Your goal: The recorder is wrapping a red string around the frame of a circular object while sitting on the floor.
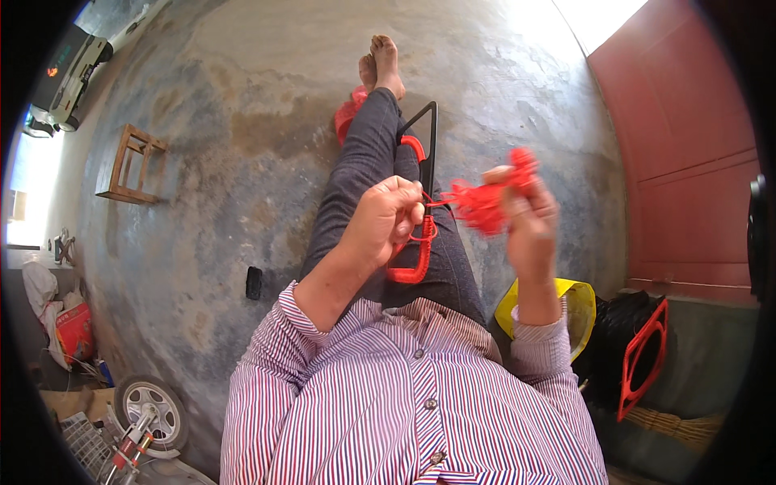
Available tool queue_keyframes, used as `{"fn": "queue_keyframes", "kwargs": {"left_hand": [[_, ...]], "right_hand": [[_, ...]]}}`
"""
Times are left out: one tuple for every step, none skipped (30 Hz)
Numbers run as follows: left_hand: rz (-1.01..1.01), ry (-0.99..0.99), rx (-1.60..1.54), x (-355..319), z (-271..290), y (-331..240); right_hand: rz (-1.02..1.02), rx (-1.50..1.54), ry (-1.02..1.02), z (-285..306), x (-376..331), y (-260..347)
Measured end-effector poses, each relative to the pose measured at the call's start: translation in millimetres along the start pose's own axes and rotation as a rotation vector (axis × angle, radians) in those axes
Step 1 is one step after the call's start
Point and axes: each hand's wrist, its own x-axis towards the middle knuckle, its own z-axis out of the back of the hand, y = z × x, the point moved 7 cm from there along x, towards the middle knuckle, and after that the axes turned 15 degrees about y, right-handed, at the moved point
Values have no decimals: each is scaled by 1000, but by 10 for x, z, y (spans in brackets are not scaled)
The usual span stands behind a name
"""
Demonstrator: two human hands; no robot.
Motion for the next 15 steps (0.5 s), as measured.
{"fn": "queue_keyframes", "kwargs": {"left_hand": [[42,-88,109,12,54,57],[83,-176,216,7,124,94],[111,-193,243,6,161,126],[107,-194,234,21,177,159],[14,-215,330,51,191,116],[-79,-236,425,65,196,67],[-52,-257,442,68,209,58],[-53,-257,436,90,242,100],[-69,-292,470,101,320,132],[-83,-325,503,111,367,147],[-86,-328,502,129,379,170],[-77,-338,488,147,391,201],[-69,-348,476,151,390,219],[-66,-350,481,147,366,214],[-8,-330,427,150,329,246]], "right_hand": [[18,254,-57,135,27,109],[125,410,-67,266,48,212],[161,553,-150,450,30,303],[156,548,-145,619,6,376],[222,589,-135,808,-35,479],[287,630,-126,935,-70,545],[283,626,-123,1000,-89,497],[251,586,-124,1060,-117,356],[219,552,-120,1088,-126,207],[87,540,-139,977,-136,-9],[-44,526,-158,823,-175,-247],[-150,446,-128,588,-185,-408],[-253,366,-98,346,-197,-542],[-343,273,19,122,-204,-653],[-430,324,106,-104,-222,-792]]}}
